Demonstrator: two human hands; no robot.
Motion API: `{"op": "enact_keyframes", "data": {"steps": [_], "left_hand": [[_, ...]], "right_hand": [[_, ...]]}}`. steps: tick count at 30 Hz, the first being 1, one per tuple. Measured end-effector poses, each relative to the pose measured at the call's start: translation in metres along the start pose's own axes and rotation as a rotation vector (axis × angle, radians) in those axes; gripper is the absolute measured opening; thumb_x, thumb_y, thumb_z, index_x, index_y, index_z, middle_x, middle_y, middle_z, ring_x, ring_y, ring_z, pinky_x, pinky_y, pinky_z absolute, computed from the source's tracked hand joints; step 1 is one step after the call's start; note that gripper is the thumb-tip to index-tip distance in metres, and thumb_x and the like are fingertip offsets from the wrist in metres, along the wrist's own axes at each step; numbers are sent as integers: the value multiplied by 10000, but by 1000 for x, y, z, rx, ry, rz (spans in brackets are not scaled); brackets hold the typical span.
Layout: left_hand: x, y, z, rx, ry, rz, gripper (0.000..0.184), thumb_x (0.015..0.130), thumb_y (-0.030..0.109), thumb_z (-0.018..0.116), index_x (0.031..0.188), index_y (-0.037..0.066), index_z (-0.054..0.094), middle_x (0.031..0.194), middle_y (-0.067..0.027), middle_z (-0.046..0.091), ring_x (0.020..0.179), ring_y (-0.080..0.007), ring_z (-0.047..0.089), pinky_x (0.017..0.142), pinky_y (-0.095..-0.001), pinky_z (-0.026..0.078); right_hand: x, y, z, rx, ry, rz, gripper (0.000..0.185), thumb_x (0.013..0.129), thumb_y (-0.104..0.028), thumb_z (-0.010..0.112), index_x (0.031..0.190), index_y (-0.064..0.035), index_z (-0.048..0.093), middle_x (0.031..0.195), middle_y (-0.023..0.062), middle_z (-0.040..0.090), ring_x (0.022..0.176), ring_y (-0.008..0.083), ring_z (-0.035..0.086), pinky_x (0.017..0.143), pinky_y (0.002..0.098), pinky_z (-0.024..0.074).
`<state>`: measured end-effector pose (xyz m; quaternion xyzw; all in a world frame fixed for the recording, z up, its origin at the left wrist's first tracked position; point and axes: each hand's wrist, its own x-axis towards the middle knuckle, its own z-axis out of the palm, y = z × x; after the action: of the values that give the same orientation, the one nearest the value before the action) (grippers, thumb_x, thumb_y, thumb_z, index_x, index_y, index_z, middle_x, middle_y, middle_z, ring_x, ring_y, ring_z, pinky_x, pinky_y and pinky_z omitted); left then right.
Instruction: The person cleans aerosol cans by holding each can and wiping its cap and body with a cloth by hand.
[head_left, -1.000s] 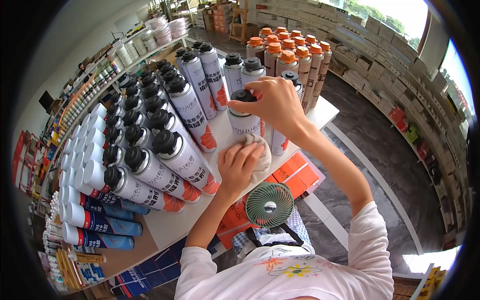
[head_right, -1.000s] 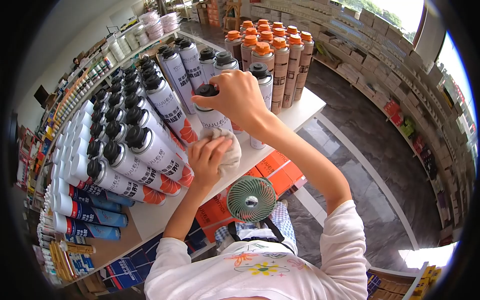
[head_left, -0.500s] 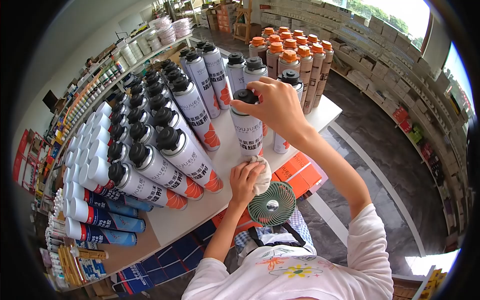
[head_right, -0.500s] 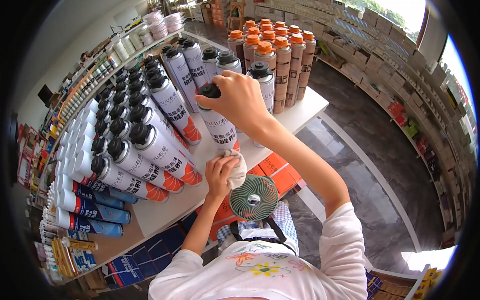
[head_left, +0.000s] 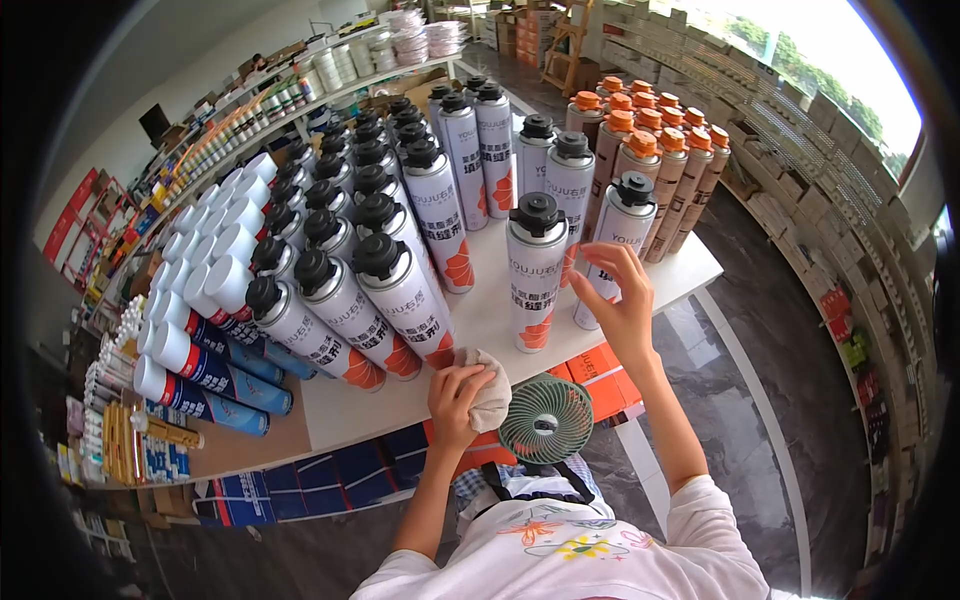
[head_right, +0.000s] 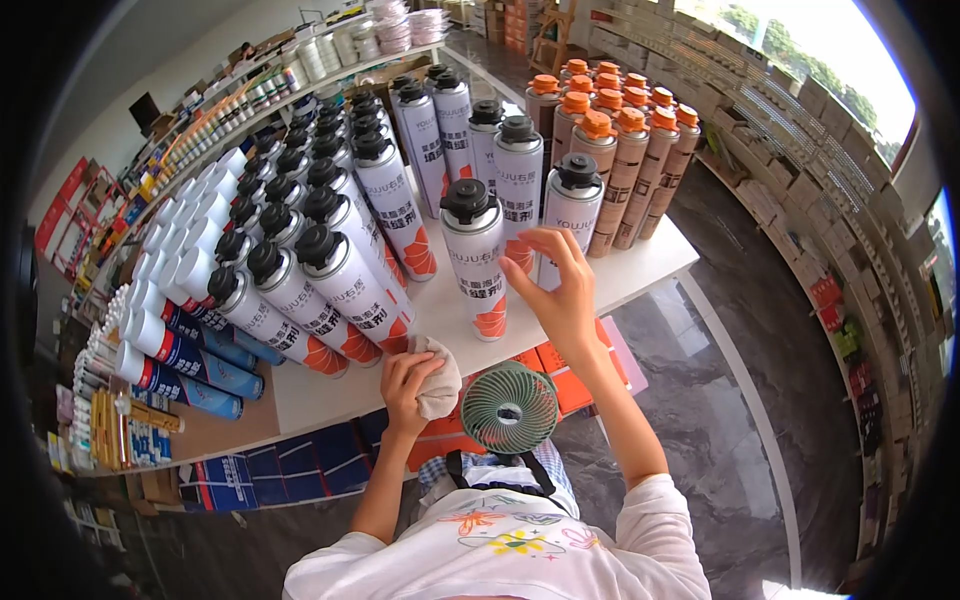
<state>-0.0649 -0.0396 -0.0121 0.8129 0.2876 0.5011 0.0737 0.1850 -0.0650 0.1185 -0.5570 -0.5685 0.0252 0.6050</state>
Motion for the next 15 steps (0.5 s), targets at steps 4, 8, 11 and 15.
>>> {"op": "enact_keyframes", "data": {"steps": [4,8,11,15], "left_hand": [[11,5,-13,56,-96,-25,349,700,105,731,1048,97,727,1088,-50,676,980,-300,600,855,-422,496],[26,14,-8,37,-234,-5,376,727,63,693,1102,82,709,1152,-48,659,1063,-282,593,922,-433,468],[21,9,-2,242,-383,136,430,753,10,643,1164,125,699,1302,-67,583,1142,-257,542,997,-468,415],[5,3,11,390,-413,-89,489,744,-17,644,1200,154,688,1286,-101,560,1078,-286,540,968,-461,444]], "right_hand": [[-39,34,5,208,-20,159,300,860,-86,769,1109,21,640,1118,106,632,1070,205,645,924,327,547],[-73,56,16,342,-91,391,299,864,-78,763,1116,16,633,1110,92,616,1068,196,644,925,346,558],[-88,59,18,332,-215,455,408,857,-152,794,1186,-4,603,1146,101,623,1080,200,650,898,345,566],[-97,69,20,338,-287,590,397,888,-182,774,1187,11,597,1189,119,632,1039,228,680,818,326,573]]}}
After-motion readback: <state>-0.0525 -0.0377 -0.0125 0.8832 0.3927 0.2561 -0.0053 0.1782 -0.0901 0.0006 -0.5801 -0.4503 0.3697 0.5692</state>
